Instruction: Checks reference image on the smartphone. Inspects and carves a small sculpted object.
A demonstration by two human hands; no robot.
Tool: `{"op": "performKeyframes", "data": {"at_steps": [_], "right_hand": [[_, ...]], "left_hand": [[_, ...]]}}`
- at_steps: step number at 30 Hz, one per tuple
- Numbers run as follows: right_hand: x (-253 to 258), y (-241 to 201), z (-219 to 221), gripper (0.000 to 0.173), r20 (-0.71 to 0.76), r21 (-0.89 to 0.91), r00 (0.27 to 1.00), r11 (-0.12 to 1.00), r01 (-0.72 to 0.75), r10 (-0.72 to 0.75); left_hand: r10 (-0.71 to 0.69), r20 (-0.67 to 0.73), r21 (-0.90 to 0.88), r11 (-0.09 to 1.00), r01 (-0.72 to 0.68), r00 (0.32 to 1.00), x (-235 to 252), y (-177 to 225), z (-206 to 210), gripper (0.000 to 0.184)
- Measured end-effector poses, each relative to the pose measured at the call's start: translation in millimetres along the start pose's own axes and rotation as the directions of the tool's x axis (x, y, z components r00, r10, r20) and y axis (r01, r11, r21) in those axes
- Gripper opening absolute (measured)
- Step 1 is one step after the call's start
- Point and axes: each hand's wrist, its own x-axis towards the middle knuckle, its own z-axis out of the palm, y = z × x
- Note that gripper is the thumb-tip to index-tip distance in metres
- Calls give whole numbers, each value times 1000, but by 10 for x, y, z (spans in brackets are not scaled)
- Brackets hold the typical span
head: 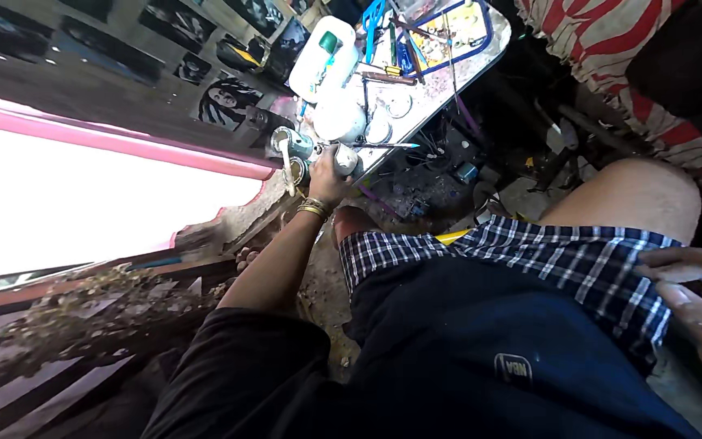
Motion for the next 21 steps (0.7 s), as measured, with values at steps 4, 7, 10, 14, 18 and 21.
{"op": "performKeyframes", "data": {"at_steps": [4,7,10,14,18,21], "right_hand": [[22,-61,-44,8,30,-22,999,999,25,-25],[152,-125,-36,11,20,-83,996,993,87,-86],[368,-251,73,21,11,-182,976,959,217,-219],[502,-551,359,24,127,-158,937,926,344,-326],[393,-567,381,21,137,-104,930,929,355,-340],[326,-526,296,30,119,-105,940,937,333,-320]], "left_hand": [[-77,-42,-150,986,70,996,-74,158,-194,84],[-56,-50,-348,937,35,997,-299,601,-493,81],[36,-98,-489,869,-79,995,-524,1035,-640,78],[40,-8,-517,855,-38,999,-837,1352,-863,75],[109,30,-582,810,-71,994,-863,1516,-718,82],[177,71,-757,650,-62,982,-998,1820,-668,79]]}}
